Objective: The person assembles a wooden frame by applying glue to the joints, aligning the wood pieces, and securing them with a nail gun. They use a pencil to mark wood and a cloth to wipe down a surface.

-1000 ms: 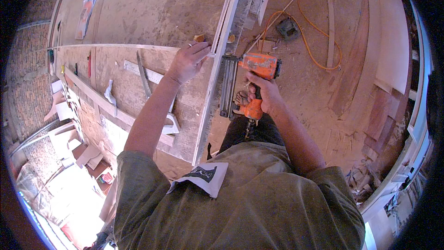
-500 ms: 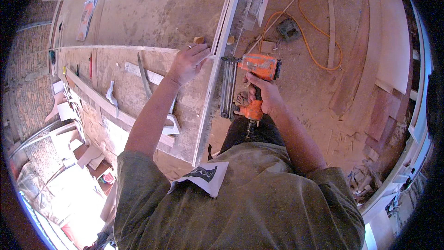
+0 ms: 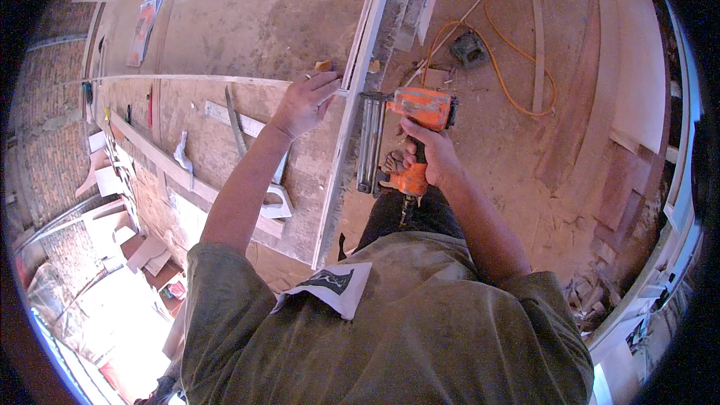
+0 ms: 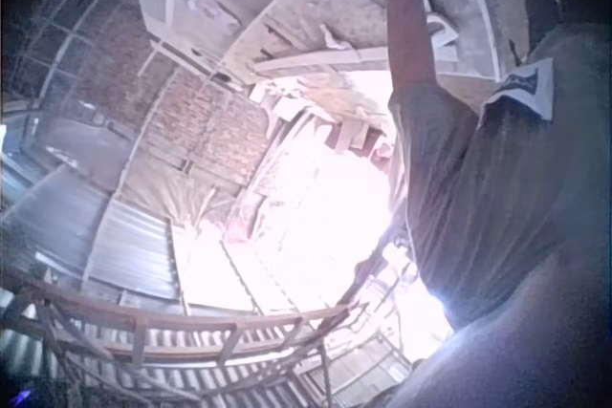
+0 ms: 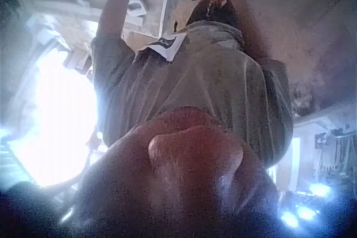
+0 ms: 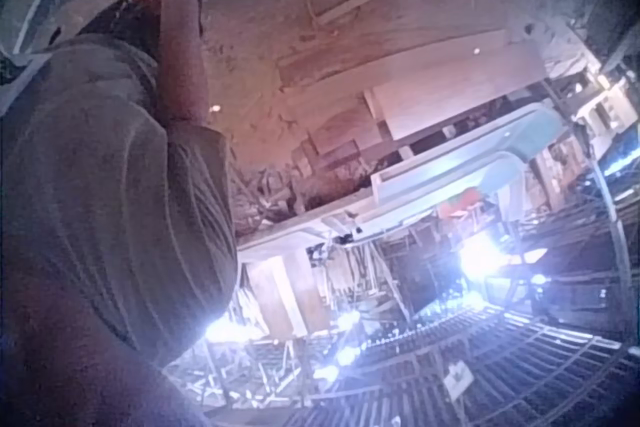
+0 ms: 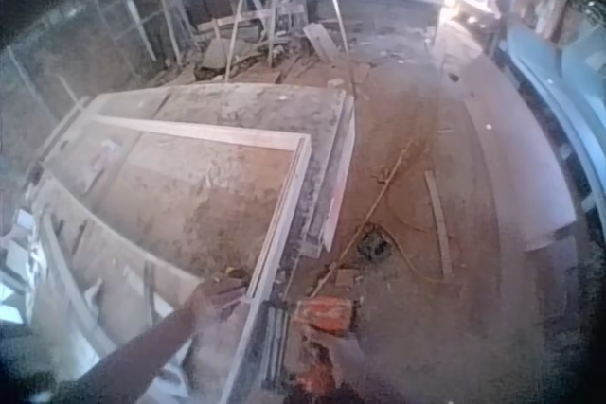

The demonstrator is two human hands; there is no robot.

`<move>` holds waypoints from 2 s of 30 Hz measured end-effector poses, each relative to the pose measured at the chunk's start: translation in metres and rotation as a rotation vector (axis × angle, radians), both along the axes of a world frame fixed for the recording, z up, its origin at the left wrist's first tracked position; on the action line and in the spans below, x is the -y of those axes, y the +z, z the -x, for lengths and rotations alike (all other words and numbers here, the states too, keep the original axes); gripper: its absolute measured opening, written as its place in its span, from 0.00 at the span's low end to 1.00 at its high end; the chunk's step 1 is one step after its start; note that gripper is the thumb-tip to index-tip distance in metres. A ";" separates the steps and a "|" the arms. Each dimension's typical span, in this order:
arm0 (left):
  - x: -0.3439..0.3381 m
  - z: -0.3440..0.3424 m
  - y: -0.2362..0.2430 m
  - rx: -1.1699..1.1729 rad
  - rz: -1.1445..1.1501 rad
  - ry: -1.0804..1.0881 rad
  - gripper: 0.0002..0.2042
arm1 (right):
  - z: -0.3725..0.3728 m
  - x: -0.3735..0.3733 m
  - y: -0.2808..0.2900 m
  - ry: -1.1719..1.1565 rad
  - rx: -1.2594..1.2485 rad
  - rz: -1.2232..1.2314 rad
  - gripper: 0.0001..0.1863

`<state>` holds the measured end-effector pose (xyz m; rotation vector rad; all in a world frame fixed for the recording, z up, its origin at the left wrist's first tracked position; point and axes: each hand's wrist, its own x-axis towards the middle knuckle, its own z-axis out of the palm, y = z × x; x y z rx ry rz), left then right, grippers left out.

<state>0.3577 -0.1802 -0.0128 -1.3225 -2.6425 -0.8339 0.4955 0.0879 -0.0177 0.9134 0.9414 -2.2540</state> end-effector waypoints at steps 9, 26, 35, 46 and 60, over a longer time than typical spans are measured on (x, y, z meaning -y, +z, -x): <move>0.006 -0.001 -0.010 -0.054 0.044 0.015 0.18 | 0.003 0.002 -0.002 -0.022 0.001 -0.039 0.10; -0.005 -0.014 0.037 0.280 0.028 0.198 0.35 | 0.061 -0.135 0.071 -0.153 -0.193 -0.408 0.10; 0.043 -0.080 0.124 0.012 -0.258 0.944 0.24 | 0.241 -0.205 0.110 0.353 -0.368 -0.977 0.20; -0.010 -0.252 0.132 -0.246 -0.177 2.013 0.06 | 0.598 -0.145 0.047 0.824 -1.390 -1.766 0.44; -0.081 -0.293 0.138 -0.309 -0.075 2.258 0.05 | 0.617 -0.068 0.018 0.856 -1.498 -1.504 0.25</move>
